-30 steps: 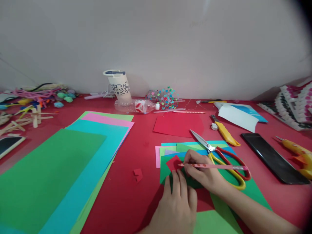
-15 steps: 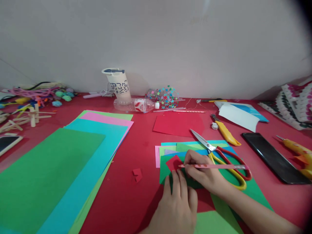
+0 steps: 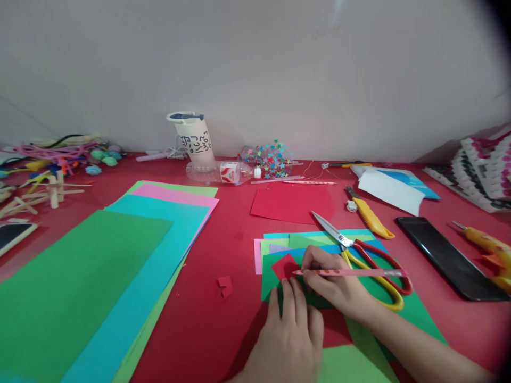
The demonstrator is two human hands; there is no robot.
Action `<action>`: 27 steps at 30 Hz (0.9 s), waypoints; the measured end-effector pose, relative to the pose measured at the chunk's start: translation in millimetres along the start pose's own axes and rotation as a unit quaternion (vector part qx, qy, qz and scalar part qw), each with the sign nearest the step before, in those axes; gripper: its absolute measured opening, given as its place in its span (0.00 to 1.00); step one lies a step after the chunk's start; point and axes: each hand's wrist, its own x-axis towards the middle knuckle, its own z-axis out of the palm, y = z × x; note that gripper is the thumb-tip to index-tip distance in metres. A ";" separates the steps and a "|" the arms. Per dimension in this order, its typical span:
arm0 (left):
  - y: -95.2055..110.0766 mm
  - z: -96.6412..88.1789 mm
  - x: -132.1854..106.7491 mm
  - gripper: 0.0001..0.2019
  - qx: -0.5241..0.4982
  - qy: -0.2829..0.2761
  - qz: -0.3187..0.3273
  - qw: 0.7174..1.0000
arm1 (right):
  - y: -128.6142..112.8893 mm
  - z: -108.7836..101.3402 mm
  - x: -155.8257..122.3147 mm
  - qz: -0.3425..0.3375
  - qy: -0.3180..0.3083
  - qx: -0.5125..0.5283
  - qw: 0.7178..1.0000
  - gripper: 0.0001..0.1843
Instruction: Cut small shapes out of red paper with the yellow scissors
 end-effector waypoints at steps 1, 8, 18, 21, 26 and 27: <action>0.3 0.5 -0.2 0.11 0.001 0.001 0.000 1.000 | -0.1 0.0 -0.3 -0.001 -0.001 0.000 1.000 0.10; 0.2 -0.1 -0.4 0.11 0.000 0.007 -0.004 1.000 | -1.8 1.2 0.6 -0.001 0.000 -0.003 1.000 0.10; 0.6 2.1 -1.4 0.12 -0.001 0.006 -0.004 1.000 | -1.7 0.2 -2.1 0.003 0.003 -0.008 1.000 0.10; 1.1 1.9 -0.9 0.12 -0.005 0.008 -0.004 1.000 | 1.4 0.5 -3.7 0.006 0.025 -0.007 1.000 0.10; 1.3 0.6 0.1 0.12 -0.003 0.009 -0.001 1.000 | 3.5 0.1 -4.1 0.001 0.036 -0.014 0.999 0.10; 1.2 0.3 -0.1 0.12 -0.003 0.008 -0.002 1.000 | 3.0 0.0 -3.6 -0.001 0.033 -0.017 0.999 0.10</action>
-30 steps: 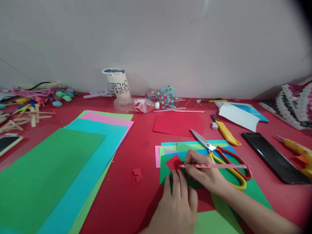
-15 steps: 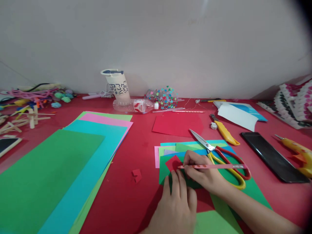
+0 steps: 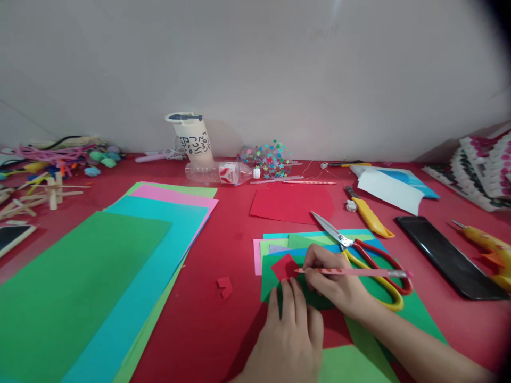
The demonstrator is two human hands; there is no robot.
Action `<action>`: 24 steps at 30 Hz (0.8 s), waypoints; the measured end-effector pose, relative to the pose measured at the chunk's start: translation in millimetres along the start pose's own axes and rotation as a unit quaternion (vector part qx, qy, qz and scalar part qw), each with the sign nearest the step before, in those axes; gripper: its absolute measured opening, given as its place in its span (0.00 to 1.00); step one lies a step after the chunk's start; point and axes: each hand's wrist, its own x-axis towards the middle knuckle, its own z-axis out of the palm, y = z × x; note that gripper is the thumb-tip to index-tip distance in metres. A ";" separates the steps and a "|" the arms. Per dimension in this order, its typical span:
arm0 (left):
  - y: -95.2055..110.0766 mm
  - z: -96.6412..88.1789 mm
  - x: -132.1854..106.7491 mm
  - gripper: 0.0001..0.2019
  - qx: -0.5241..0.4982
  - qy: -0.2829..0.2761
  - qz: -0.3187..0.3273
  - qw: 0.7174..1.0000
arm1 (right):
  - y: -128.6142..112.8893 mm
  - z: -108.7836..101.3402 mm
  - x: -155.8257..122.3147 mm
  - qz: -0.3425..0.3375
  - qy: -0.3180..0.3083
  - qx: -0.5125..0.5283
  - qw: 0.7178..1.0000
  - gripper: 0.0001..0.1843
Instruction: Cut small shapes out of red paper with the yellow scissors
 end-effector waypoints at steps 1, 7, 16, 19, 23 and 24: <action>-0.3 -0.3 -0.2 0.12 0.000 0.000 -0.001 1.000 | -0.5 0.0 0.6 -0.002 -0.002 -0.002 1.000 0.10; -2.5 -2.4 0.6 0.12 0.003 0.000 0.002 1.000 | -2.8 -0.1 3.0 -0.007 -0.011 -0.013 1.000 0.10; -0.6 -1.2 1.8 0.12 0.004 0.014 -0.003 1.000 | -5.9 1.2 0.7 -0.024 -0.032 -0.029 0.999 0.10; -0.3 -0.9 1.7 0.13 0.003 0.020 -0.007 1.000 | -5.0 0.9 0.5 -0.035 -0.008 -0.042 0.998 0.10; -1.4 -2.7 2.2 0.13 0.001 0.006 -0.008 1.000 | -6.1 -2.1 3.9 -0.055 0.079 -0.085 0.992 0.05; -1.8 -3.1 2.2 0.13 -0.001 -0.001 -0.007 1.000 | -6.3 -2.5 5.5 -0.065 0.089 -0.100 0.989 0.06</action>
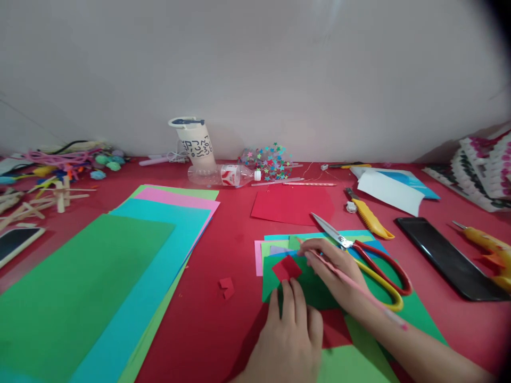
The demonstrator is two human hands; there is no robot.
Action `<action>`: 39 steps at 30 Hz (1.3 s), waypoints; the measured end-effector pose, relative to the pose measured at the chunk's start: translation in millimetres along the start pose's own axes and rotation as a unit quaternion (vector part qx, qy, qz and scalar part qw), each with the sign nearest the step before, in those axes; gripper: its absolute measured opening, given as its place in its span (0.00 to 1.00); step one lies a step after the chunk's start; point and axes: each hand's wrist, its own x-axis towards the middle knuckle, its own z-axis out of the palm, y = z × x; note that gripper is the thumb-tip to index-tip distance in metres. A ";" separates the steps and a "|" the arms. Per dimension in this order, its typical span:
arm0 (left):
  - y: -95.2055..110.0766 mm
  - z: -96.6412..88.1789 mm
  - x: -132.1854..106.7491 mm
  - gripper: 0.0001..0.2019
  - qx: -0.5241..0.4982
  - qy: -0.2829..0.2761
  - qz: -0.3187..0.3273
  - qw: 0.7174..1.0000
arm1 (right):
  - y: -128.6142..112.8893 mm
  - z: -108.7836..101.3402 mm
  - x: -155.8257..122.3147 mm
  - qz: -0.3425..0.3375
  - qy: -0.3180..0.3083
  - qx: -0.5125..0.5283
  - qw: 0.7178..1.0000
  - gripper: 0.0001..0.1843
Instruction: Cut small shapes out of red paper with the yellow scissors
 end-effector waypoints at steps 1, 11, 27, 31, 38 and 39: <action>-0.4 -0.3 -0.1 0.12 -0.001 -0.004 -0.001 1.000 | 0.3 0.3 1.6 -0.014 0.002 -0.016 1.000 0.08; -4.5 3.5 -5.9 0.11 -0.015 -0.025 -0.004 1.000 | 5.6 -3.7 0.1 -0.068 0.027 -0.163 0.984 0.08; -35.3 -14.5 11.7 0.07 -0.392 -0.089 -0.183 0.897 | 11.5 -7.6 53.9 -0.017 -0.010 -0.417 0.909 0.12; -60.2 -15.8 18.7 0.08 -0.560 -0.059 -0.321 0.761 | 11.3 -20.3 42.0 -0.028 -0.004 -0.377 0.926 0.12; -87.6 -16.5 24.4 0.11 -0.611 -0.024 -0.430 0.665 | -11.6 -7.0 3.6 -0.121 -0.090 -0.306 0.940 0.12; -85.3 -18.5 25.0 0.12 -0.619 -0.023 -0.432 0.655 | -15.5 -2.5 0.8 -0.145 -0.103 -0.299 0.938 0.15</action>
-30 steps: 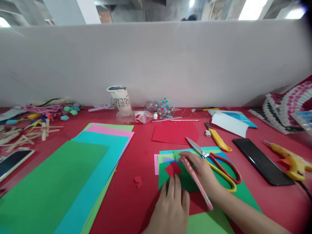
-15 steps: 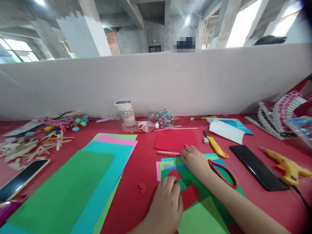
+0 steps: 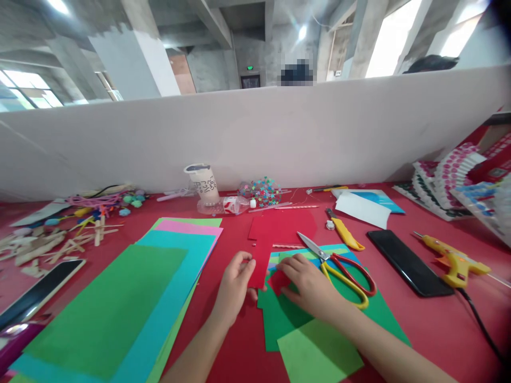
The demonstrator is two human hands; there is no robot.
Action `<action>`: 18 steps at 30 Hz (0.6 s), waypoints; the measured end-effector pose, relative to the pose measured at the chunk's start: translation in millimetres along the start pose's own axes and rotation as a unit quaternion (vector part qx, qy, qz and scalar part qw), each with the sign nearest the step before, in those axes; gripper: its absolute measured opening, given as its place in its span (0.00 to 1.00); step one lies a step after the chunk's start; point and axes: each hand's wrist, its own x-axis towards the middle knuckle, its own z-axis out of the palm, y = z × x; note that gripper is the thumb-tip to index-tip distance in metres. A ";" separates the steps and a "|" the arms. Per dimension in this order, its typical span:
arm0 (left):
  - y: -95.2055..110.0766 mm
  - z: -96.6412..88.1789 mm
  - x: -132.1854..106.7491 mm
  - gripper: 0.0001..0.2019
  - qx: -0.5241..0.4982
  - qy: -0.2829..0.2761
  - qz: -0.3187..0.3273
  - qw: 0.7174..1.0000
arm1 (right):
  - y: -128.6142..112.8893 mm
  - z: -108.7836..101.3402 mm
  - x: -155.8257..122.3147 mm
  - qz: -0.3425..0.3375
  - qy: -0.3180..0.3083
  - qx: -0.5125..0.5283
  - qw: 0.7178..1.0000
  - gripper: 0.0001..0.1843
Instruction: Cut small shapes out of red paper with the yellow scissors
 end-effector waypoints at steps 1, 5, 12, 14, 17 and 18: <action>1.7 2.3 -2.8 0.12 -0.014 -0.004 -0.004 1.000 | -5.0 1.4 -0.1 -0.019 -0.002 0.002 1.000 0.15; 6.8 8.6 -14.2 0.11 -0.082 -0.023 -0.015 0.996 | -9.6 4.7 -0.1 -0.026 0.005 -0.016 1.000 0.12; 2.2 1.2 -15.0 0.14 -0.108 -0.038 -0.037 0.993 | 4.8 4.9 -5.1 0.050 0.019 -0.082 0.995 0.12; 1.2 -0.4 -14.0 0.15 -0.105 -0.045 -0.033 0.993 | 12.0 -2.4 -10.1 0.077 0.016 -0.101 0.992 0.12; -0.8 -1.8 -12.8 0.14 -0.105 -0.051 -0.025 0.993 | 31.2 -17.0 -24.2 0.171 0.010 -0.144 0.975 0.08; -1.9 -1.9 -12.5 0.14 -0.105 -0.050 -0.025 0.993 | 39.0 -20.9 -30.0 0.211 0.004 -0.161 0.964 0.08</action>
